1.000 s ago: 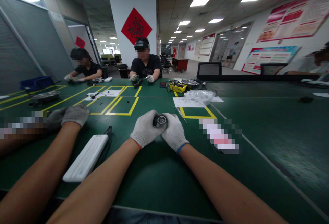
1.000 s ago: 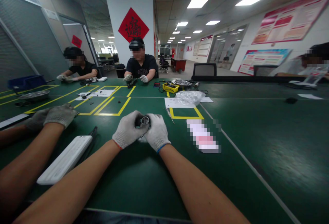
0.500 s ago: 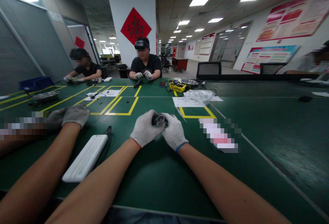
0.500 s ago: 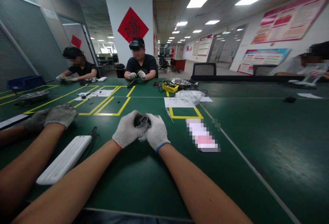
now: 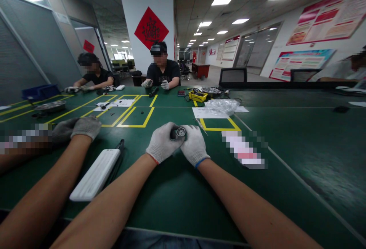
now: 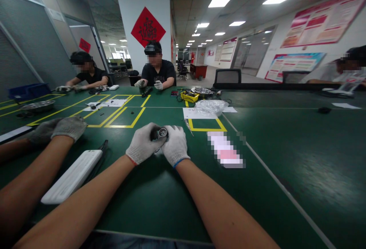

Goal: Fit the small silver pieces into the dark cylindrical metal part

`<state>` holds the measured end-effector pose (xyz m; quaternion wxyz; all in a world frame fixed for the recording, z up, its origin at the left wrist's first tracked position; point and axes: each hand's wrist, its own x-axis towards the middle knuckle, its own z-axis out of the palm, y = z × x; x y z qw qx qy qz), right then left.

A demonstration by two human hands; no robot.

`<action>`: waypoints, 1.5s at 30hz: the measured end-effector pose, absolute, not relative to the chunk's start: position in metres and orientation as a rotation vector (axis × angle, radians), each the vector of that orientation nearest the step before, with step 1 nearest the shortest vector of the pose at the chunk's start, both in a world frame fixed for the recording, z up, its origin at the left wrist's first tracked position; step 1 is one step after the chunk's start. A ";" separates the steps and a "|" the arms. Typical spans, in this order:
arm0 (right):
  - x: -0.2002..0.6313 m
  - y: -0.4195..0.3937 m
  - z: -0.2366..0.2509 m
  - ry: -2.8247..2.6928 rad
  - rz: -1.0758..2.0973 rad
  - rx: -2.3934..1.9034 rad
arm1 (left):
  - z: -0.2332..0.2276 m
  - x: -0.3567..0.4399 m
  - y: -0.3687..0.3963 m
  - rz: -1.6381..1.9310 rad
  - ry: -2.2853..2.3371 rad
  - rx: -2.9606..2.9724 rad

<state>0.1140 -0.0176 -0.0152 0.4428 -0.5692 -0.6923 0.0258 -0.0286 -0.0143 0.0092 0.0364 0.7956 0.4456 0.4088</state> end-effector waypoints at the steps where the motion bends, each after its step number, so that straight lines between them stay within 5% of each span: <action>1: 0.114 -0.017 -0.016 -1.714 0.074 -1.412 | 0.010 -0.028 -0.015 1.251 1.368 2.435; 45: 0.117 -0.015 -0.018 -1.727 0.094 -1.349 | 0.015 -0.026 -0.018 1.191 1.355 2.453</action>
